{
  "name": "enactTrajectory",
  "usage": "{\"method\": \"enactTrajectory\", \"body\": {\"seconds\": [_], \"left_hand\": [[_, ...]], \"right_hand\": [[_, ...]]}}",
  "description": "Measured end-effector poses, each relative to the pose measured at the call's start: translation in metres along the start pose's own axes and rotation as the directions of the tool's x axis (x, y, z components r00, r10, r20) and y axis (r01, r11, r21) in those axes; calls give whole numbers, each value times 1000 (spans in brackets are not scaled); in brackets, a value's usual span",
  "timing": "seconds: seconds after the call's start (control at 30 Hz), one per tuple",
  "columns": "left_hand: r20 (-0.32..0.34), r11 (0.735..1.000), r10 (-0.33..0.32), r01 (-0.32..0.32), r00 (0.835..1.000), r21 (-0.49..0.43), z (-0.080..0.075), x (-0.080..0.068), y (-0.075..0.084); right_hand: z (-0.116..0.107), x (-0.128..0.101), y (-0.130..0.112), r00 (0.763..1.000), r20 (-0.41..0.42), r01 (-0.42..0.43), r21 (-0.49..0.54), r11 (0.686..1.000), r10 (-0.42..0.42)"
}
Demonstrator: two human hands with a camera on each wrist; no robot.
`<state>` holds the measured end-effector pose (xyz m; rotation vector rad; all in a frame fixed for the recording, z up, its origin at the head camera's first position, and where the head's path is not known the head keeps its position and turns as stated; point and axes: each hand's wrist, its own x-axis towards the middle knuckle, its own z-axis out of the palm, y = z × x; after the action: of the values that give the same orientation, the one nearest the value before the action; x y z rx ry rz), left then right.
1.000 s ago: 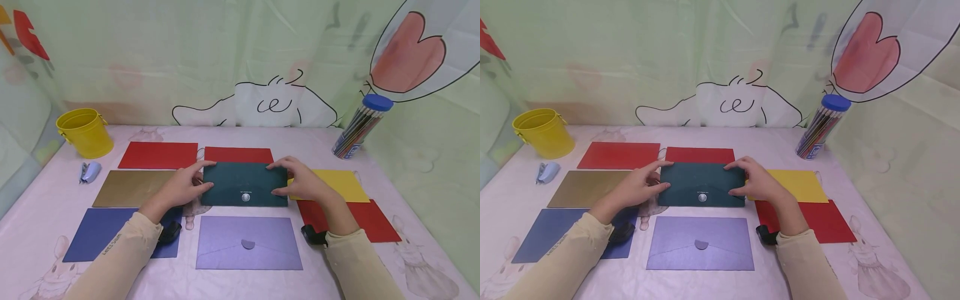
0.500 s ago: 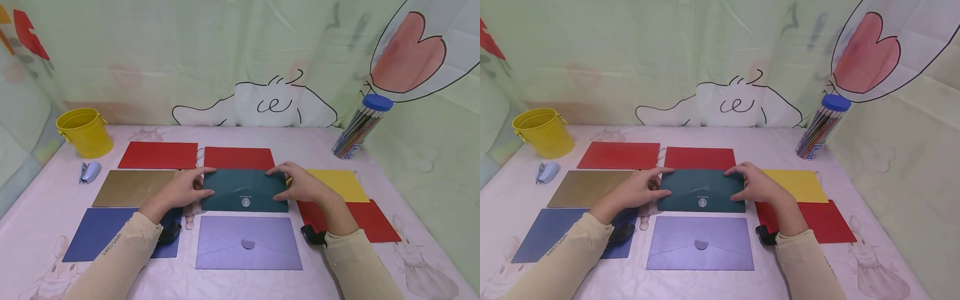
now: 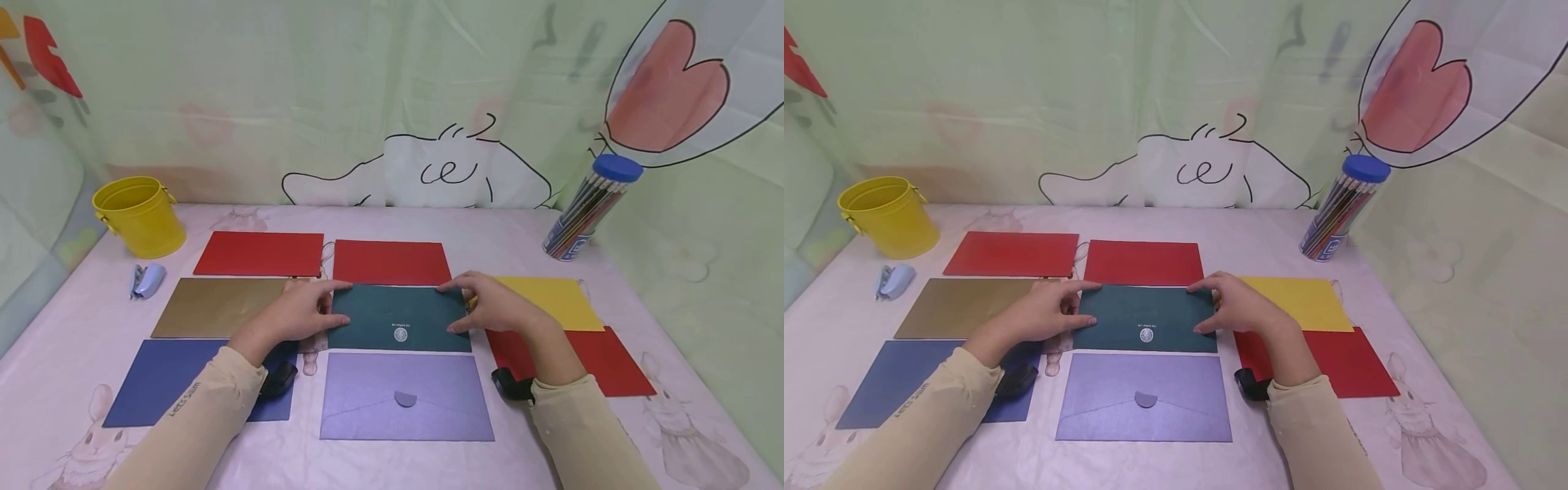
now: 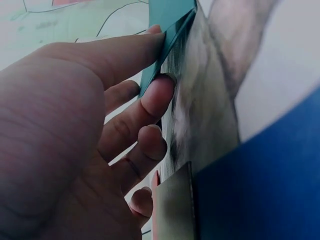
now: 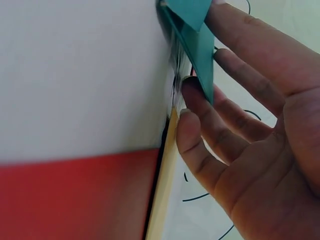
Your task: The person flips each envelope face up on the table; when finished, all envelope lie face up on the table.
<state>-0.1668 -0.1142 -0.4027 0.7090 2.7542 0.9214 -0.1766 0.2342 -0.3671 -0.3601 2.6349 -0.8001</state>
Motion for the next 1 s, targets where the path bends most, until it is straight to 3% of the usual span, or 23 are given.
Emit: {"method": "enactTrajectory", "body": {"seconds": [0.57, 0.87, 1.0], "left_hand": [[-3, 997, -22, 22, 1000, 77, -1, -1, 8], [-7, 983, -46, 47, 999, 176, 0, -2, 9], [-7, 988, -31, 31, 1000, 150, 0, -2, 10]], "right_hand": [[1, 1, -1, 1000, -5, 2, -38, 999, -2], [1, 1, -2, 1000, -1, 14, -96, 995, -14], [1, 0, -2, 1000, 4, 12, -90, 996, -12]]}}
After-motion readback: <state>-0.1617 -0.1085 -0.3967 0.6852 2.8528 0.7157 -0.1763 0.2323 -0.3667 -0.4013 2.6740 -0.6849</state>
